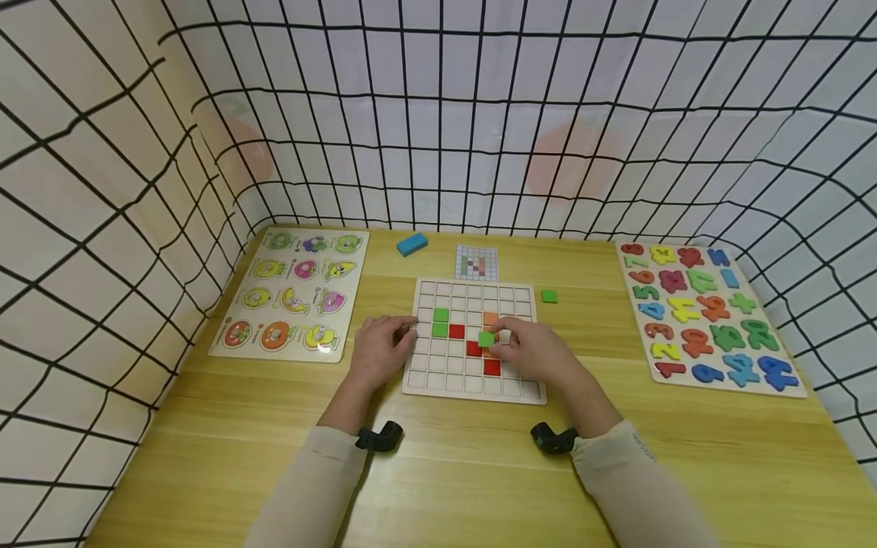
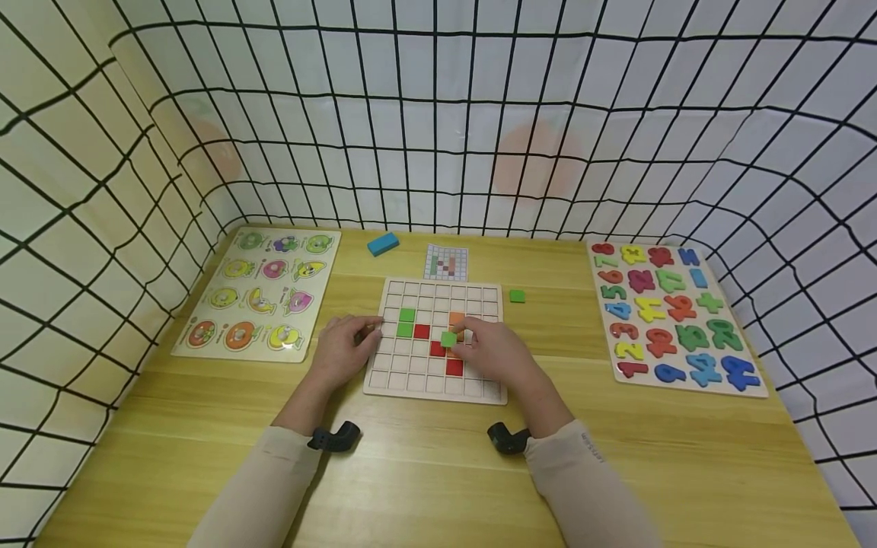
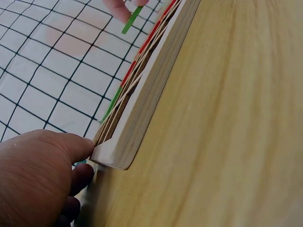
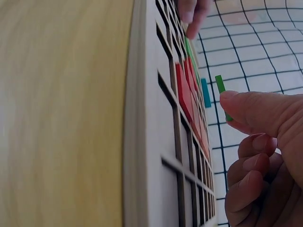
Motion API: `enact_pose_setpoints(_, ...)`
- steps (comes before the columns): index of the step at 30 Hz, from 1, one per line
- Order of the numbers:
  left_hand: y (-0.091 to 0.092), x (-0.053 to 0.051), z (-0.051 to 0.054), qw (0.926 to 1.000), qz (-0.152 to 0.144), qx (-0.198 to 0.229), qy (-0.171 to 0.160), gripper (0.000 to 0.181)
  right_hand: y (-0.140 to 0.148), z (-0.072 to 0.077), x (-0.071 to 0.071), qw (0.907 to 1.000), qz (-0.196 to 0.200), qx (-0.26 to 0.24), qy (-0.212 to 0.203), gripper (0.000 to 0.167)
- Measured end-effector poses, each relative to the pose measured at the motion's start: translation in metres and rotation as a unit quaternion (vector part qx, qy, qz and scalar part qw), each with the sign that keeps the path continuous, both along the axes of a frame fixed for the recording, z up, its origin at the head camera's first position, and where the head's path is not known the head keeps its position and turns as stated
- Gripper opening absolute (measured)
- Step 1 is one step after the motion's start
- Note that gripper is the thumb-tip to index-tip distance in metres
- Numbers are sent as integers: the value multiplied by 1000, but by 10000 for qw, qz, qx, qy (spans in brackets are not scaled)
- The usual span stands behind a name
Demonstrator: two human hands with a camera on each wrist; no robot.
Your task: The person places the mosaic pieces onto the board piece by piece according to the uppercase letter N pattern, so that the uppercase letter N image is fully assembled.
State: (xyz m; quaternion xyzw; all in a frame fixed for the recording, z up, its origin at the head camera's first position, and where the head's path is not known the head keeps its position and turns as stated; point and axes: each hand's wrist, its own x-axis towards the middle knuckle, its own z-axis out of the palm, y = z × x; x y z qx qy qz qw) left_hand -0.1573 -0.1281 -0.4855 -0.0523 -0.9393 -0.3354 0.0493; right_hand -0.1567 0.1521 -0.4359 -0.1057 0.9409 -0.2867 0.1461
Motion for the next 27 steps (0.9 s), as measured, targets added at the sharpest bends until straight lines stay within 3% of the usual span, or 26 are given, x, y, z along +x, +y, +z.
enact_pose_setpoints(11, 0, -1, -2, 10000, 10, -5, 28, 31, -29, -2, 3, 9983, 300, -444, 245, 28)
enact_pose_setpoints(17, 0, -1, -3, 10000, -2, 2, 33, 31, -48, -4, 4, 9990, 298, -300, 161, 28)
enact_pose_setpoints(27, -1, 0, -2, 10000, -33, -4, 24, 31, -70, -10, 1, 9966, 568, 117, 592, 27)
